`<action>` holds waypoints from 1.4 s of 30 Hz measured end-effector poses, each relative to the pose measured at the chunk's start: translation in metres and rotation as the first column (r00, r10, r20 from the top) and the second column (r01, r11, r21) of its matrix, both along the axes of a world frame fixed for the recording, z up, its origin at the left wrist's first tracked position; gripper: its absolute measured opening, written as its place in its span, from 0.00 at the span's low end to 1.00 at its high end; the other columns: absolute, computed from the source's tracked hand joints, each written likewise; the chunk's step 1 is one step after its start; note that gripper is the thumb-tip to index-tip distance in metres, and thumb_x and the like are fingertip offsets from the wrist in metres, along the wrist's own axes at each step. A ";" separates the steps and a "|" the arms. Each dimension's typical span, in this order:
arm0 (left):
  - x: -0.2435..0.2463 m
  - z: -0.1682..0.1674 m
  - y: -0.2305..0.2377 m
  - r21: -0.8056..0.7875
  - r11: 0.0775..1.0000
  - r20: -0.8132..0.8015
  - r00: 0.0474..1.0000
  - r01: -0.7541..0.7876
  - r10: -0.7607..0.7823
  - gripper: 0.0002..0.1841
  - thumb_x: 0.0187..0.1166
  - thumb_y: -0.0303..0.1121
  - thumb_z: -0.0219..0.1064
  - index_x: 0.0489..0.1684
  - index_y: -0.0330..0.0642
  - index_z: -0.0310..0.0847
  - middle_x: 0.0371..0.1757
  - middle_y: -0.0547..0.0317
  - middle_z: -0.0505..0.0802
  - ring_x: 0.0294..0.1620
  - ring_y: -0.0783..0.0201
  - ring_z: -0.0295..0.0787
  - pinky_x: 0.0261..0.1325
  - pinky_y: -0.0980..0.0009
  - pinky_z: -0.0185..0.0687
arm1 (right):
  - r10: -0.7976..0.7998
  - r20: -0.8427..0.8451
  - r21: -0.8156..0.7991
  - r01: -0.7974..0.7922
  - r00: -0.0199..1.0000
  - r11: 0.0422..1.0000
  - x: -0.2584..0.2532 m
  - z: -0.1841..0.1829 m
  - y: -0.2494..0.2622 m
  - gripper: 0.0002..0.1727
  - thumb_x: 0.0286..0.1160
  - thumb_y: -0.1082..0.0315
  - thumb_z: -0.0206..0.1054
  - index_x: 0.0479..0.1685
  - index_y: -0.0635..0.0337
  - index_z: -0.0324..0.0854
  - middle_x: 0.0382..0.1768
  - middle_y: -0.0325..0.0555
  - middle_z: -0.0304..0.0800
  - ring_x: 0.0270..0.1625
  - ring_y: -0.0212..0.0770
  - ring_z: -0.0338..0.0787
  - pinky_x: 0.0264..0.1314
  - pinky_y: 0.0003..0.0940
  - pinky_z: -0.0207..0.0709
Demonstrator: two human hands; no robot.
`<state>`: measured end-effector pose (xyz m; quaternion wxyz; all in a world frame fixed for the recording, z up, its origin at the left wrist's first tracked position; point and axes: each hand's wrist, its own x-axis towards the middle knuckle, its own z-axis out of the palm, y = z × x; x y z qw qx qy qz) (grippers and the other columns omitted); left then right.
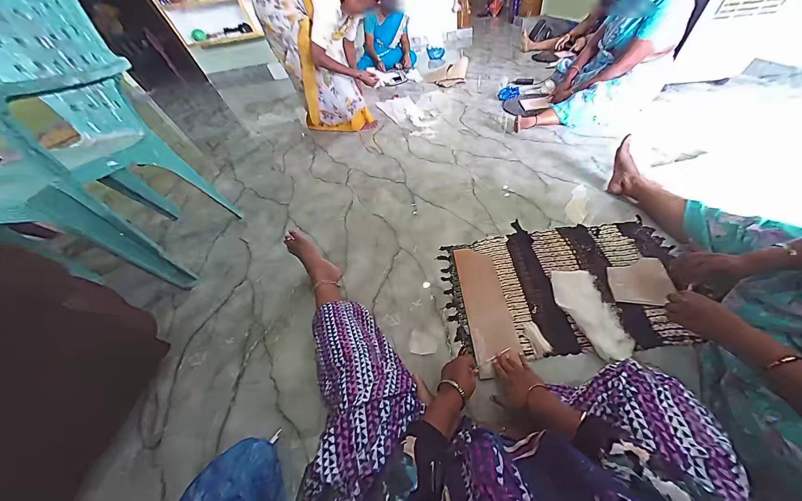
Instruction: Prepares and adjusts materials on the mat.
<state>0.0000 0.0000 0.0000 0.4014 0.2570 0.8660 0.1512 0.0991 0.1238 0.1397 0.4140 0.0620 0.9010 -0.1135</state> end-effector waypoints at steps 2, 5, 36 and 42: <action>-0.001 0.001 0.004 -0.008 1.000 -0.016 1.000 -0.005 0.005 0.19 0.91 0.34 0.55 0.73 0.36 0.81 0.75 0.40 0.86 0.79 0.44 0.81 0.81 0.42 0.71 | -0.076 -0.049 -0.011 0.076 0.996 0.997 -0.002 0.044 -0.004 0.33 0.93 0.58 0.53 0.89 0.70 0.57 0.91 0.65 0.57 0.95 0.61 0.54 0.95 0.59 0.39; -0.001 -0.001 0.004 -0.010 0.999 -0.039 0.998 -0.053 0.053 0.20 0.92 0.35 0.53 0.73 0.36 0.81 0.75 0.41 0.86 0.79 0.44 0.81 0.81 0.43 0.71 | -0.181 -0.168 -0.101 0.166 0.969 0.981 -0.001 0.048 -0.005 0.32 0.94 0.65 0.49 0.92 0.70 0.51 0.94 0.63 0.48 0.97 0.58 0.49 0.97 0.54 0.37; 0.011 -0.001 -0.005 0.030 0.997 0.004 0.998 0.070 -0.070 0.18 0.89 0.31 0.56 0.71 0.34 0.82 0.73 0.35 0.87 0.77 0.37 0.81 0.78 0.34 0.71 | -0.066 -0.328 -0.016 0.064 0.942 0.998 0.018 -0.166 0.015 0.61 0.71 0.33 0.69 0.95 0.65 0.46 0.95 0.68 0.40 0.96 0.66 0.44 0.93 0.65 0.41; 0.017 0.003 -0.008 0.036 0.994 -0.035 0.994 0.107 -0.106 0.17 0.90 0.31 0.55 0.68 0.32 0.83 0.71 0.35 0.87 0.77 0.37 0.81 0.78 0.35 0.72 | -0.012 -0.190 0.037 0.019 0.982 0.999 0.014 -0.108 0.008 0.44 0.85 0.42 0.59 0.90 0.67 0.59 0.88 0.67 0.62 0.90 0.66 0.62 0.93 0.69 0.39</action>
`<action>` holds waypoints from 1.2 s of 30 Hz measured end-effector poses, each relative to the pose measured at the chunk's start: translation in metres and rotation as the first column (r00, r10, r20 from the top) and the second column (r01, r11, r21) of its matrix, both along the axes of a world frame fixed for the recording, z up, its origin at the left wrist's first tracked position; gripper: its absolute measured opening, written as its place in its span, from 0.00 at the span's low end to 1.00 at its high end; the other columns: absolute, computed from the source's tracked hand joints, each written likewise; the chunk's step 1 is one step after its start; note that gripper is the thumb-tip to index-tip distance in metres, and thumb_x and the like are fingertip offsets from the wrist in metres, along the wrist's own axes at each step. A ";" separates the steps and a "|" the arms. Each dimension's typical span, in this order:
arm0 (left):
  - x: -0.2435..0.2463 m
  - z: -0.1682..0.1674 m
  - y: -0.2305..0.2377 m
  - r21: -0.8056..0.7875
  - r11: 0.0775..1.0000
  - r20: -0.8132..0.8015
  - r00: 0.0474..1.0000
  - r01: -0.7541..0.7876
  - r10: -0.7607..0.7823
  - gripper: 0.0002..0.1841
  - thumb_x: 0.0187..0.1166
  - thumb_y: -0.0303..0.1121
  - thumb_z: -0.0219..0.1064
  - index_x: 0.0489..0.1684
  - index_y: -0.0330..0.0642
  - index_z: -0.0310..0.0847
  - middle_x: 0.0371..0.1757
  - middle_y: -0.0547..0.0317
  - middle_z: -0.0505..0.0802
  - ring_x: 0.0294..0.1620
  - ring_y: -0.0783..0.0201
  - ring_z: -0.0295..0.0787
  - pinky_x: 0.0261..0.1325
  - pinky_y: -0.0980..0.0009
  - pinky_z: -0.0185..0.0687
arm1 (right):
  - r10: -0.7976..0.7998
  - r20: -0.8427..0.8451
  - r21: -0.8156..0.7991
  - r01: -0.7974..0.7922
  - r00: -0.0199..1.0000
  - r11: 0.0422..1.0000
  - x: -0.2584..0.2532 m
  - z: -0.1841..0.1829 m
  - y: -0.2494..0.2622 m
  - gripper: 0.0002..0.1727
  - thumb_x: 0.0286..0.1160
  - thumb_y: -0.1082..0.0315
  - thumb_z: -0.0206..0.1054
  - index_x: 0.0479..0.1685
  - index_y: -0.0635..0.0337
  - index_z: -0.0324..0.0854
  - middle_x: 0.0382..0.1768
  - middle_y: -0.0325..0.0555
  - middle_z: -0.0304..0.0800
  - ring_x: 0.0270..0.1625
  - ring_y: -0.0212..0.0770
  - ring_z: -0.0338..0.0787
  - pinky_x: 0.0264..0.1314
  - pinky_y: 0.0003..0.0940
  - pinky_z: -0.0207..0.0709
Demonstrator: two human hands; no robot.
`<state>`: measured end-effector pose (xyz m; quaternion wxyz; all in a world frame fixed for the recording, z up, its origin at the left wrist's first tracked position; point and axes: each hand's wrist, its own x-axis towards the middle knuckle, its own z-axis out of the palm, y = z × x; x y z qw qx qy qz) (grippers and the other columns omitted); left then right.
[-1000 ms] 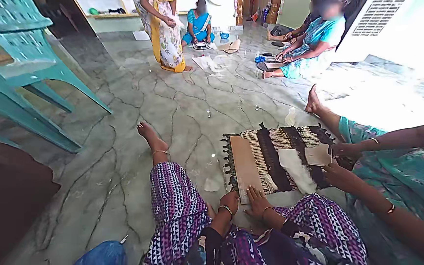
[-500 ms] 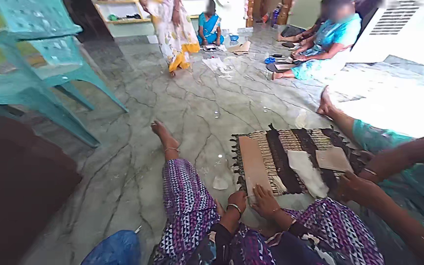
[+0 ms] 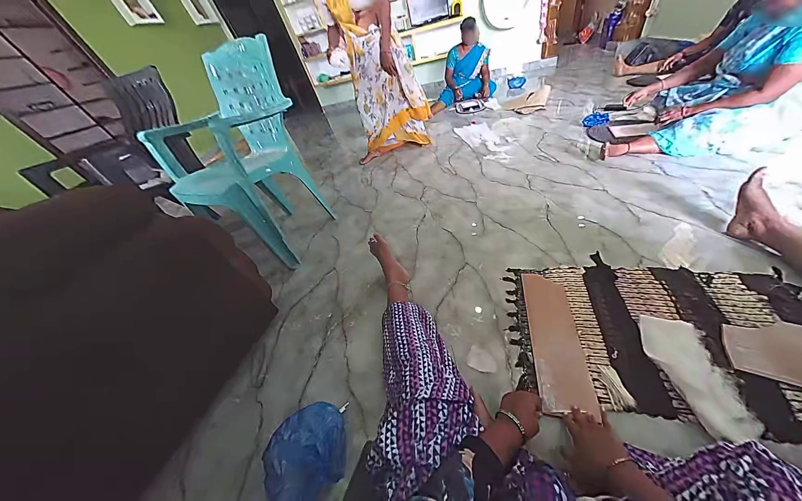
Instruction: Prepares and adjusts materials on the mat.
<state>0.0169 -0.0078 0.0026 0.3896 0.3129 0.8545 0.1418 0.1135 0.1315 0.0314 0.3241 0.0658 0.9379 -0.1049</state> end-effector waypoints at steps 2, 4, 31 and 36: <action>0.001 0.001 -0.002 0.017 1.000 -0.010 1.000 -0.016 0.016 0.18 0.90 0.29 0.54 0.70 0.33 0.83 0.73 0.36 0.87 0.78 0.39 0.81 0.79 0.37 0.72 | -0.078 -0.134 -0.013 0.077 0.988 0.997 -0.006 -0.008 0.003 0.32 0.87 0.55 0.60 0.85 0.65 0.68 0.82 0.63 0.75 0.87 0.64 0.69 0.93 0.68 0.39; 0.002 0.004 -0.002 0.036 0.999 -0.022 0.999 -0.032 0.033 0.18 0.91 0.29 0.53 0.72 0.34 0.82 0.74 0.37 0.87 0.78 0.40 0.81 0.80 0.38 0.72 | -0.096 -0.193 -0.014 0.095 0.977 0.995 -0.014 -0.010 0.010 0.26 0.82 0.69 0.62 0.79 0.65 0.76 0.79 0.64 0.78 0.85 0.65 0.71 0.91 0.71 0.41; -0.096 0.007 -0.041 0.142 0.658 -0.110 0.649 -0.739 0.753 0.23 0.91 0.38 0.59 0.79 0.32 0.72 0.68 0.28 0.86 0.72 0.34 0.83 0.76 0.37 0.74 | -0.766 -0.126 -0.250 0.727 0.631 0.640 -0.049 -0.015 0.134 0.15 0.80 0.60 0.69 0.55 0.62 0.91 0.58 0.67 0.91 0.66 0.69 0.86 0.66 0.76 0.70; -0.121 -0.024 -0.060 0.046 0.641 -0.121 0.632 -0.767 0.765 0.33 0.81 0.45 0.72 0.81 0.33 0.73 0.79 0.25 0.77 0.78 0.30 0.78 0.78 0.35 0.72 | -0.733 -0.253 -0.275 0.679 0.632 0.680 -0.054 -0.006 0.122 0.17 0.85 0.61 0.64 0.59 0.64 0.89 0.60 0.69 0.90 0.68 0.73 0.85 0.70 0.78 0.66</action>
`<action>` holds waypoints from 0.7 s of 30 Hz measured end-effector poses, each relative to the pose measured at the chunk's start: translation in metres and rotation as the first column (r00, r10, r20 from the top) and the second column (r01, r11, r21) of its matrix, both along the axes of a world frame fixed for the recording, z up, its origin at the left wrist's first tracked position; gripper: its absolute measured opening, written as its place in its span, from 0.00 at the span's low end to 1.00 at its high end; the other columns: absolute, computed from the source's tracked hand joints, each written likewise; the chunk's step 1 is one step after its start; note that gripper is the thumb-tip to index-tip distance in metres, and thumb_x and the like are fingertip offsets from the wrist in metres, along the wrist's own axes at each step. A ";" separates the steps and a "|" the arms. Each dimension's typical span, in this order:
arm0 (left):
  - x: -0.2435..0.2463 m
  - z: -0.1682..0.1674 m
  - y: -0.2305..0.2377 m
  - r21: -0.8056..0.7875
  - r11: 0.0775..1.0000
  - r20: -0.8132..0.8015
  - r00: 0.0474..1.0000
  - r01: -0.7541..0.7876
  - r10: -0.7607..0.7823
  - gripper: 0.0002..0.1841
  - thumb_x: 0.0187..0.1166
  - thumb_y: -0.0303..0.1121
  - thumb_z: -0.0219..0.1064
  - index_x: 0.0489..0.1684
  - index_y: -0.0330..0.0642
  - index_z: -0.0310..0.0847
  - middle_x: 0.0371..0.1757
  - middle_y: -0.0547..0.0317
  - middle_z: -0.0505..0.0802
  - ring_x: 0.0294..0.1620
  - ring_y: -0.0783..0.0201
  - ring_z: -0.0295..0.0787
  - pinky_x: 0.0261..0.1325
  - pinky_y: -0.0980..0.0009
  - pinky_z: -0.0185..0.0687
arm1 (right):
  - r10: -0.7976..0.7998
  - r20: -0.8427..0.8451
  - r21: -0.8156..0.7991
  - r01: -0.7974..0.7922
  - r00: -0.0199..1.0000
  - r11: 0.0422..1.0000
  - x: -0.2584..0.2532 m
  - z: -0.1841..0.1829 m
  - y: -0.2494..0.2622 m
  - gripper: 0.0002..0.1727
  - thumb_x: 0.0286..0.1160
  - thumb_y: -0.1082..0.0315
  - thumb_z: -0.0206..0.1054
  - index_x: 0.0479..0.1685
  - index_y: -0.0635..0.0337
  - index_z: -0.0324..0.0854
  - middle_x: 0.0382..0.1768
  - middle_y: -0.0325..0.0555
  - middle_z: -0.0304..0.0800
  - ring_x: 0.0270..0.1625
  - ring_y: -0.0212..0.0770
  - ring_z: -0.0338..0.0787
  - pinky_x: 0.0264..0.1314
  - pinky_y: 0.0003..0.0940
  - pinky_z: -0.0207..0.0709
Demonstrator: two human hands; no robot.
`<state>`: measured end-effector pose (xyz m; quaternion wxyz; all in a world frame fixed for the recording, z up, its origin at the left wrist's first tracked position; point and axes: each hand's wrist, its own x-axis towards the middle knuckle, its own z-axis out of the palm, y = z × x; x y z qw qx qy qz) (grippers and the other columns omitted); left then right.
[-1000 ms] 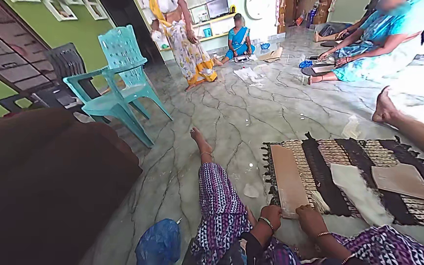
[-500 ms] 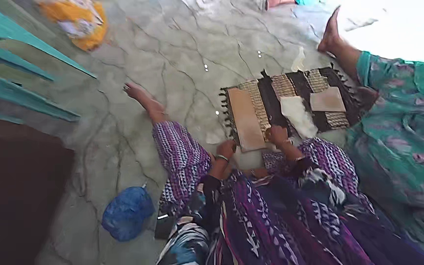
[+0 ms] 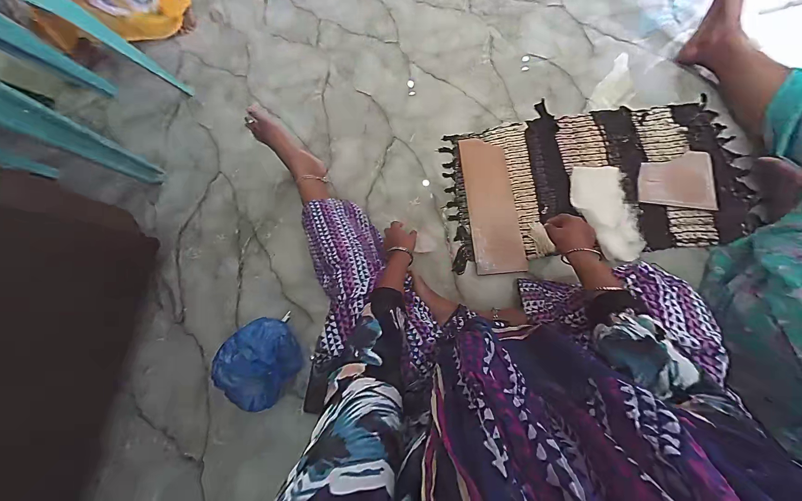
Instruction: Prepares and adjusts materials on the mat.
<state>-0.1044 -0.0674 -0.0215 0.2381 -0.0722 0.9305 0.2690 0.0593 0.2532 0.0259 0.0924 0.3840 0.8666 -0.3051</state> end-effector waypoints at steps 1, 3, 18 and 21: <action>-0.001 -0.002 0.003 -0.029 0.999 0.028 0.999 0.032 -0.031 0.33 0.81 0.47 0.72 0.80 0.34 0.73 0.79 0.27 0.77 0.78 0.31 0.77 0.78 0.35 0.71 | 0.005 -0.025 -0.006 -0.006 1.000 1.000 -0.001 0.003 -0.005 0.17 0.86 0.62 0.64 0.58 0.66 0.89 0.58 0.70 0.91 0.67 0.72 0.85 0.71 0.77 0.65; 0.000 -0.002 0.010 -0.081 0.992 0.077 0.993 0.101 -0.095 0.30 0.83 0.46 0.70 0.78 0.35 0.76 0.79 0.31 0.79 0.77 0.35 0.80 0.77 0.38 0.74 | 0.042 -0.034 -0.014 -0.043 0.999 0.999 -0.002 0.001 -0.017 0.17 0.86 0.63 0.63 0.57 0.67 0.88 0.56 0.68 0.91 0.66 0.69 0.86 0.73 0.73 0.64; 0.055 0.047 0.039 0.660 0.729 0.116 0.935 0.180 -0.336 0.06 0.82 0.24 0.69 0.41 0.29 0.79 0.23 0.65 0.78 0.17 0.79 0.65 0.24 0.82 0.63 | 0.311 -0.386 -0.451 -0.472 0.868 0.757 -0.020 -0.003 -0.099 0.27 0.74 0.66 0.76 0.68 0.74 0.80 0.63 0.66 0.84 0.53 0.51 0.83 0.60 0.46 0.76; 0.063 0.052 0.047 0.700 0.704 0.161 0.933 0.123 -0.323 0.07 0.85 0.27 0.66 0.52 0.31 0.79 0.27 0.64 0.82 0.16 0.81 0.64 0.22 0.83 0.62 | 0.281 -0.359 -0.474 -0.434 0.890 0.767 -0.015 0.006 -0.094 0.12 0.79 0.71 0.71 0.46 0.77 0.86 0.40 0.58 0.89 0.41 0.40 0.83 0.54 0.38 0.76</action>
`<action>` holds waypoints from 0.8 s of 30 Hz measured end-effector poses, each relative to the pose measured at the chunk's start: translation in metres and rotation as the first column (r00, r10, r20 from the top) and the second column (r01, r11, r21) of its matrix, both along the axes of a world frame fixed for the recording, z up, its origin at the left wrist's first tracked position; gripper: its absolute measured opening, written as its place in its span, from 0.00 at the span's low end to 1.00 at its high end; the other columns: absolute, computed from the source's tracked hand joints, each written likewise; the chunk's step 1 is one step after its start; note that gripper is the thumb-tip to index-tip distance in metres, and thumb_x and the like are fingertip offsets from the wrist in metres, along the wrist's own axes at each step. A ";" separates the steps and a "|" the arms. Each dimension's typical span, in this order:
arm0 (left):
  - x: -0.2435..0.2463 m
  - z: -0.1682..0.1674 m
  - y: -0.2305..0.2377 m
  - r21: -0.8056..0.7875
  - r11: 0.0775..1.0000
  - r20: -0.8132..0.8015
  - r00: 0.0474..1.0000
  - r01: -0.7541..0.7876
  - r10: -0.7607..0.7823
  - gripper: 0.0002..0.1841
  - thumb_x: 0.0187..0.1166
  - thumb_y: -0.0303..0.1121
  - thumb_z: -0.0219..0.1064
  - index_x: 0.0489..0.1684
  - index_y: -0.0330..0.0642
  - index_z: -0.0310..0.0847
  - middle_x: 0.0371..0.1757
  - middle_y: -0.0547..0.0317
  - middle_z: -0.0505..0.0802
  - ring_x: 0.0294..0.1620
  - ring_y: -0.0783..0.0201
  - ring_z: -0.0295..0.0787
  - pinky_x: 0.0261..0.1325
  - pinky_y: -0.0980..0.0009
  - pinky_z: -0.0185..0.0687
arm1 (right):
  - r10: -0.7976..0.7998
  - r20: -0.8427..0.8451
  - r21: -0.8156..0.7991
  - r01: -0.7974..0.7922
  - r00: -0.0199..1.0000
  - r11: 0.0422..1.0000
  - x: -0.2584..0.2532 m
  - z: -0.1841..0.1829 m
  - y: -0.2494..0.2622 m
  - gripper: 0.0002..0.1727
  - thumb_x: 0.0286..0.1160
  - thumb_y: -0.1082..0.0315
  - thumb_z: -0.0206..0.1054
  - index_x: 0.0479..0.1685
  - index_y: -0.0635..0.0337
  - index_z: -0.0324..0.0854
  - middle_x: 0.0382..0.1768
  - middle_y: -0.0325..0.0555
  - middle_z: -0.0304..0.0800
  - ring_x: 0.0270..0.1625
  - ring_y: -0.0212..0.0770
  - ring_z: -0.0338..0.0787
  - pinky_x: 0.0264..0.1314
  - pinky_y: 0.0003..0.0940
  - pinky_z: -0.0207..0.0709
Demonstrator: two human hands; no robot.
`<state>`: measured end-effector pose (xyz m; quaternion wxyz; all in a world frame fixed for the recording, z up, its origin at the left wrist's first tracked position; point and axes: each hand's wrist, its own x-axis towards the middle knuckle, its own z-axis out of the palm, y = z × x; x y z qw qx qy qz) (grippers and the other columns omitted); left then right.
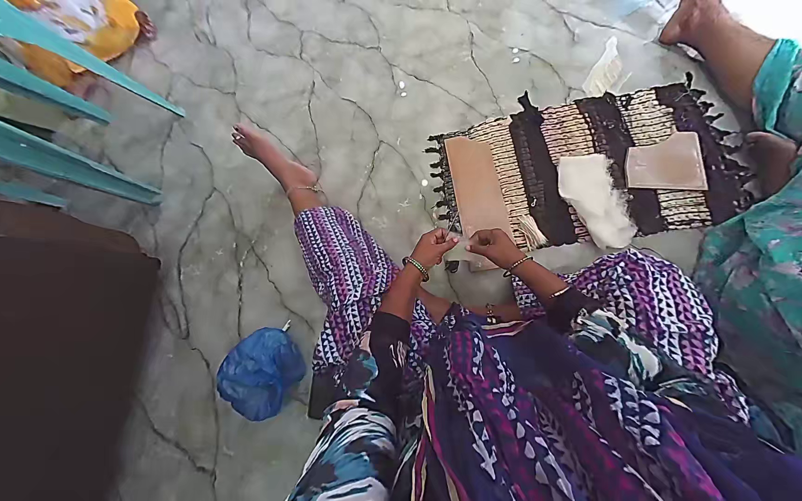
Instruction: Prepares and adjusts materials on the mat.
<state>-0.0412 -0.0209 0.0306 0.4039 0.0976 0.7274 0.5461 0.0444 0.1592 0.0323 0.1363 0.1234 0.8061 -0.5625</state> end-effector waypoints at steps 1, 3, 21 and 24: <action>0.002 0.001 0.001 0.005 1.000 0.047 0.999 -0.002 0.002 0.12 0.87 0.29 0.65 0.62 0.32 0.77 0.31 0.63 0.83 0.17 0.81 0.62 0.21 0.83 0.60 | -0.027 0.011 -0.019 0.027 1.000 0.999 0.001 0.002 0.002 0.11 0.79 0.72 0.71 0.45 0.77 0.86 0.38 0.57 0.90 0.40 0.38 0.83 0.54 0.37 0.76; 0.005 -0.001 0.003 0.008 1.000 0.125 0.992 0.017 -0.018 0.17 0.88 0.30 0.63 0.70 0.33 0.74 0.33 0.62 0.82 0.17 0.80 0.61 0.21 0.82 0.60 | -0.075 0.032 -0.058 0.077 0.997 0.995 0.002 0.005 0.006 0.10 0.79 0.71 0.72 0.43 0.74 0.86 0.35 0.51 0.88 0.37 0.32 0.80 0.50 0.32 0.75; -0.017 -0.031 -0.021 -0.369 0.832 -0.152 0.910 -0.414 0.386 0.37 0.85 0.38 0.70 0.90 0.32 0.57 0.78 0.26 0.77 0.69 0.40 0.80 0.69 0.47 0.77 | -0.430 0.249 -0.255 0.487 0.868 0.835 0.000 -0.014 0.063 0.07 0.85 0.69 0.65 0.40 0.64 0.83 0.28 0.37 0.82 0.25 0.26 0.73 0.30 0.22 0.67; -0.004 -0.018 -0.008 -0.342 0.786 -0.463 0.821 -0.514 0.335 0.42 0.81 0.40 0.73 0.92 0.34 0.55 0.83 0.24 0.72 0.79 0.31 0.74 0.80 0.40 0.70 | -0.298 0.297 -0.276 0.380 0.907 0.883 -0.001 -0.009 0.057 0.09 0.85 0.71 0.64 0.34 0.62 0.81 0.24 0.34 0.81 0.22 0.24 0.72 0.27 0.19 0.65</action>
